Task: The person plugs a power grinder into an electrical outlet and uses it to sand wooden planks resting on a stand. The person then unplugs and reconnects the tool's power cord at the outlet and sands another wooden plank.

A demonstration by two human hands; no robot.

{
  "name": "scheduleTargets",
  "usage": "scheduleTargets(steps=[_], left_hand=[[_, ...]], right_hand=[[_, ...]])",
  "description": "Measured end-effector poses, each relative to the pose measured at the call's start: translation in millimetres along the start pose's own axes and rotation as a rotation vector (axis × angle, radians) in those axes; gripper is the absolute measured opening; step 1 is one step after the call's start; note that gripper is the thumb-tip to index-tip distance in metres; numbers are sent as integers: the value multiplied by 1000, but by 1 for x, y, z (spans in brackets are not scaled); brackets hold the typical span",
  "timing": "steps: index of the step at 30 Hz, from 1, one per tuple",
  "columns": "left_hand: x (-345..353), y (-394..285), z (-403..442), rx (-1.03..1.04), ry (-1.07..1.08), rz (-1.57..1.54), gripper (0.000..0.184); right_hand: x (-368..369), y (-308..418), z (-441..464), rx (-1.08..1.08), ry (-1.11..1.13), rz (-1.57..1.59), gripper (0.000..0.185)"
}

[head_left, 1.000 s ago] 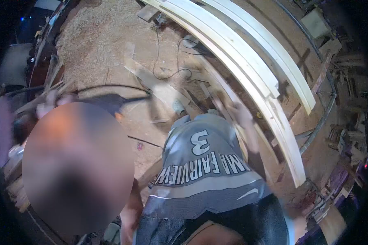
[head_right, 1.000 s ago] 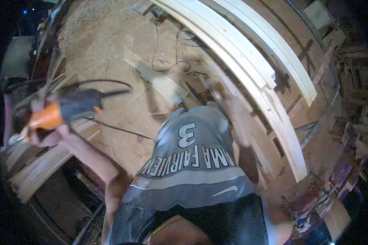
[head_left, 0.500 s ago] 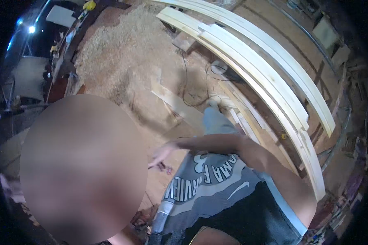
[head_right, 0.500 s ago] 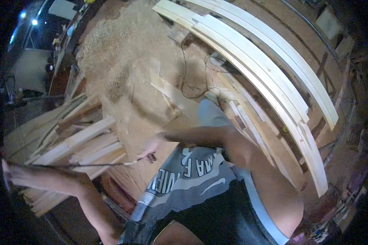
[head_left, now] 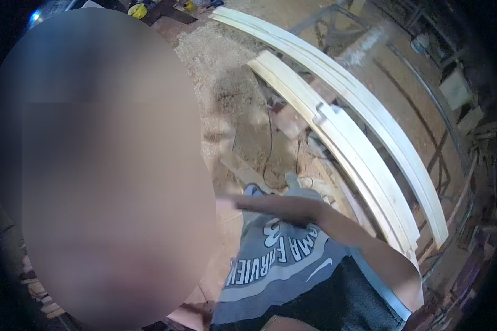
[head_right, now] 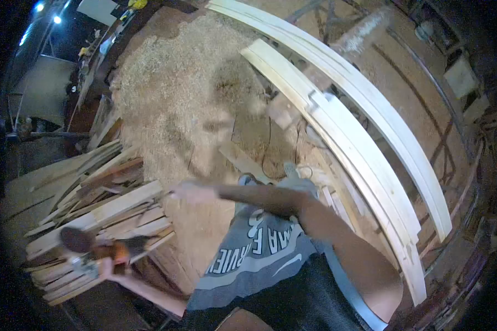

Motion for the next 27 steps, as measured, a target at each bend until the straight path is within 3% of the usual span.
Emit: scheduleTargets(steps=[1,2,3,5,6,7,8,11,13,14,17,18,19,20,22,25,26,27], left_hand=[[61,25,-30,-39,-26,-51,78],[84,57,-58,-149,-253,13,71],[135,77,-65,-203,-164,-232,67],[139,139,-87,-357,-277,-304,71],[165,145,-84,-368,-238,-424,70],[127,207,-93,-357,-78,-512,70],[175,191,-27,-331,-8,-617,66],[221,208,73,-153,32,-840,48],[233,209,128,47,38,-991,36],[248,206,146,86,44,-1025,31],[252,149,172,-45,-164,-847,30],[245,121,170,-80,-268,-808,30],[236,90,162,-94,-377,-790,29],[225,60,152,-84,-474,-789,29],[184,3,127,-5,-611,-798,28],[113,-95,25,291,-736,-821,31],[79,-146,-39,346,-798,-786,31],[49,-201,-102,427,-851,-752,33]], right_hand=[[4,26,5,-73,-28,14,36],[-2,51,11,-70,-32,1,36],[2,80,13,-39,21,-69,33],[2,118,19,17,74,-140,31],[3,124,25,20,143,-242,29],[5,129,28,22,224,-344,27],[-28,140,83,-202,242,-353,27],[-66,97,140,-125,151,-278,25],[-102,67,167,96,188,-306,19],[-133,52,177,127,102,-303,16],[-201,-21,143,254,-55,-335,12],[-211,-74,129,403,-62,-155,27],[-233,-31,108,674,-81,85,25],[-248,-25,97,379,-80,-342,29],[-252,-112,73,683,-79,-182,29],[-307,-285,-17,-109,-63,-869,43],[-279,-216,-55,646,64,-641,49],[-284,-272,-100,484,-56,-495,50]])
Point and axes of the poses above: each hand's wrist, its own z-axis towards the middle knuckle, its own x-axis out of the palm, y = z × x, the point moved 9 cm from there along z, towards the middle knuckle, and after that the axes turned 15 degrees about x, right-handed, at the moved point
